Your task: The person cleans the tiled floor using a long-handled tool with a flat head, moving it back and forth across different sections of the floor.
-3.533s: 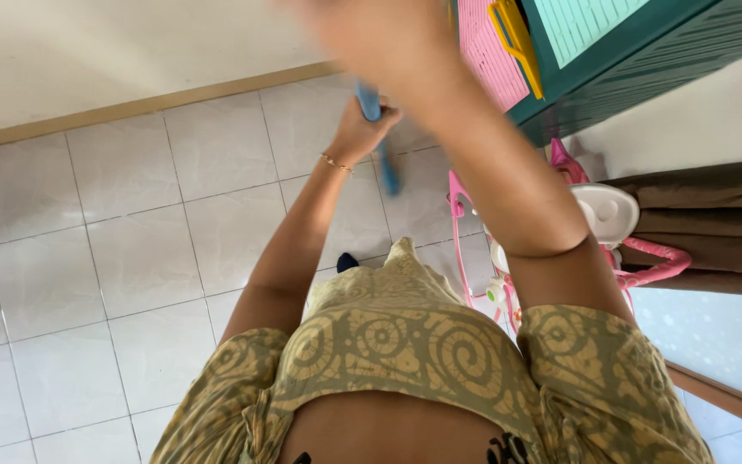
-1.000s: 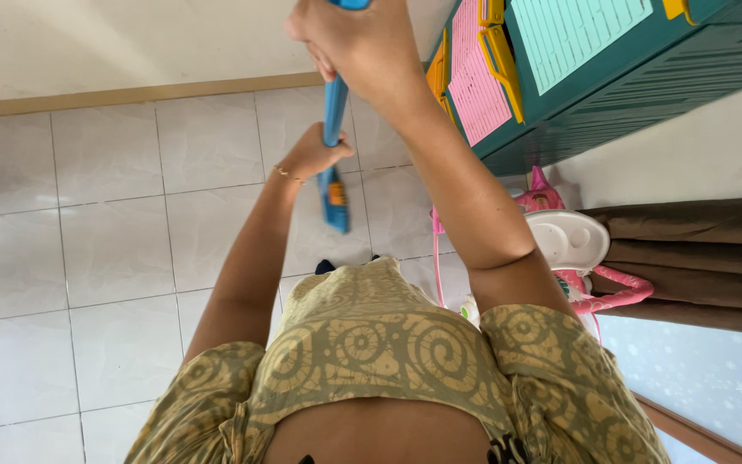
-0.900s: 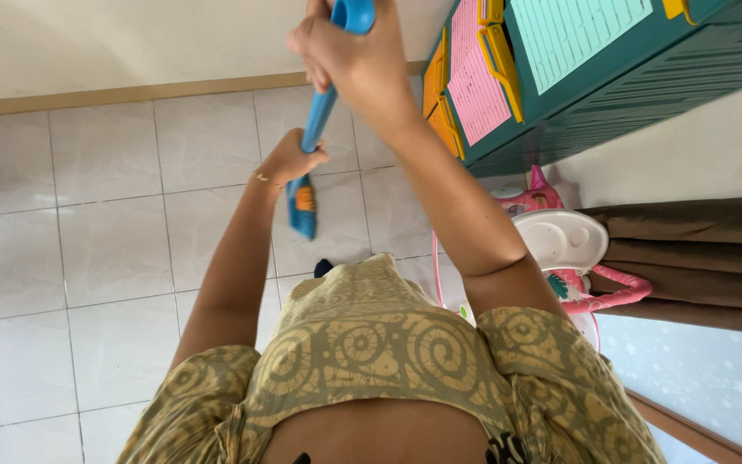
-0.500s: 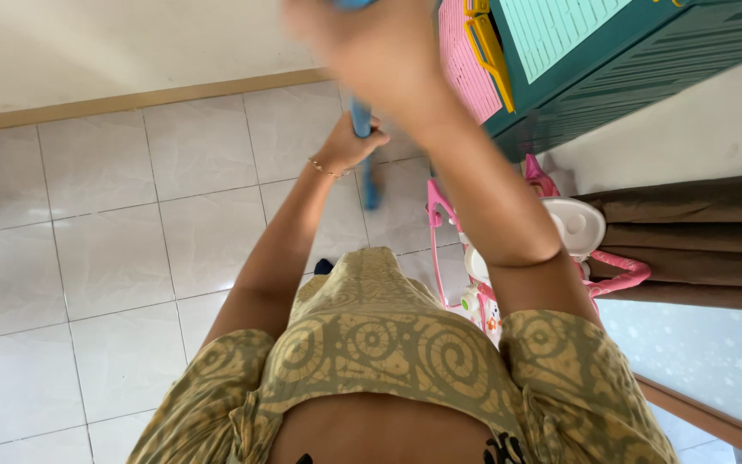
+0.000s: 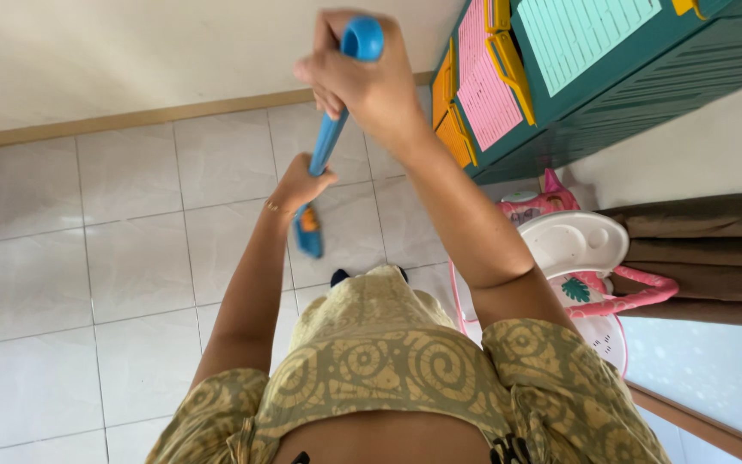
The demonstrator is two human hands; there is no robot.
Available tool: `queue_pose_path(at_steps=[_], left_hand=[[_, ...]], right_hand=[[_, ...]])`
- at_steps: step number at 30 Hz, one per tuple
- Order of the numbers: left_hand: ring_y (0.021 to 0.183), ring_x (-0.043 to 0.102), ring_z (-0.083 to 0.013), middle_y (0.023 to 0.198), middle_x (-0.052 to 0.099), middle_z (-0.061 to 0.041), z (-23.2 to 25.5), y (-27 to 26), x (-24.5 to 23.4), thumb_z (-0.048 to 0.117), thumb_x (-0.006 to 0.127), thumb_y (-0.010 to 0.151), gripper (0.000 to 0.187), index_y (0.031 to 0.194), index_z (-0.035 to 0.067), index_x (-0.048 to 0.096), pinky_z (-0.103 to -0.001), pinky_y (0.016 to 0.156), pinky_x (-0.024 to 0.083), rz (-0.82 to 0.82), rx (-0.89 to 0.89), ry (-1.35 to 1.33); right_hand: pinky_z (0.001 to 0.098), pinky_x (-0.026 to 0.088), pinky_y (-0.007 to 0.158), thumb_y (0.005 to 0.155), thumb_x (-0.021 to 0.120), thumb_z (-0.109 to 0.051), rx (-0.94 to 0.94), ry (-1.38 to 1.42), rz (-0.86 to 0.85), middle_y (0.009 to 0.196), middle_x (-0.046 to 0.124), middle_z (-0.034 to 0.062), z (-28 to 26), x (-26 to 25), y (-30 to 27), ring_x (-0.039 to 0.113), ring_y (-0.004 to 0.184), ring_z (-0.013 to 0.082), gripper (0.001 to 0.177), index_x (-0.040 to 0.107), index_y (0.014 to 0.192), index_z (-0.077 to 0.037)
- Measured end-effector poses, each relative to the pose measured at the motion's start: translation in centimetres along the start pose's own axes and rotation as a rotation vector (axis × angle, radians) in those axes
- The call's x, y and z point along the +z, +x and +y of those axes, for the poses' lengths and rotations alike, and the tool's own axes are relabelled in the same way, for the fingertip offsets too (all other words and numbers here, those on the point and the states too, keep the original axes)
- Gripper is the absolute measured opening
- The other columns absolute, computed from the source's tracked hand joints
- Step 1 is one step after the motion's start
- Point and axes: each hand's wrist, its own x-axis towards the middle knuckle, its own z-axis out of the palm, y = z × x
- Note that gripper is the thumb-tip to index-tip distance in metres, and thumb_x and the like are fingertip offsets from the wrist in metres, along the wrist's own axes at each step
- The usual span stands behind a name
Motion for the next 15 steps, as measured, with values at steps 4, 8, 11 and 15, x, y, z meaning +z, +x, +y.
queue_pose_path(at_steps=[4, 8, 11, 15], left_hand=[[0.056, 0.053, -0.0133, 0.061, 0.060, -0.006, -5.8, -2.7, -2.8, 0.021, 0.075, 0.078, 0.022, 0.073, 0.002, 0.067, -0.035, 0.055, 0.045, 0.054, -0.037, 0.135], [0.056, 0.054, -0.0163, 0.060, 0.061, -0.010, -6.8, -3.5, -0.7, 0.022, 0.075, 0.078, 0.028, 0.073, -0.004, 0.065, -0.036, 0.055, 0.047, 0.138, -0.035, 0.201], [0.054, 0.058, -0.0135, 0.059, 0.062, -0.008, -1.9, -3.7, 2.8, 0.020, 0.072, 0.075, 0.020, 0.072, 0.001, 0.067, -0.034, 0.055, 0.048, 0.192, 0.050, 0.151], [0.054, 0.052, -0.0129, 0.058, 0.058, -0.007, 5.6, -5.1, 8.1, 0.020, 0.071, 0.081, 0.025, 0.068, 0.000, 0.064, -0.036, 0.053, 0.043, 0.138, 0.042, 0.082]], right_hand=[[0.0275, 0.043, 0.049, 0.088, 0.064, 0.004, 0.051, 0.079, 0.109, 0.056, 0.053, 0.0038, 4.7, 2.2, -3.4, 0.050, 0.048, 0.0115, 0.025, 0.051, 0.069, -0.004], [0.0288, 0.041, 0.049, 0.088, 0.061, 0.006, 0.053, 0.170, 0.175, 0.056, 0.048, 0.0020, 5.1, 2.2, -6.8, 0.045, 0.049, 0.0107, 0.028, 0.047, 0.068, -0.006], [0.0292, 0.047, 0.059, 0.096, 0.059, 0.002, -0.033, 0.096, 0.232, 0.055, 0.049, 0.0021, 1.2, -0.7, -7.3, 0.048, 0.048, 0.0116, 0.031, 0.049, 0.068, -0.006], [0.0308, 0.044, 0.049, 0.092, 0.064, 0.000, -0.106, -0.076, 0.235, 0.055, 0.047, 0.0000, -5.4, -2.5, -9.2, 0.049, 0.046, 0.0113, 0.022, 0.055, 0.071, -0.003]])
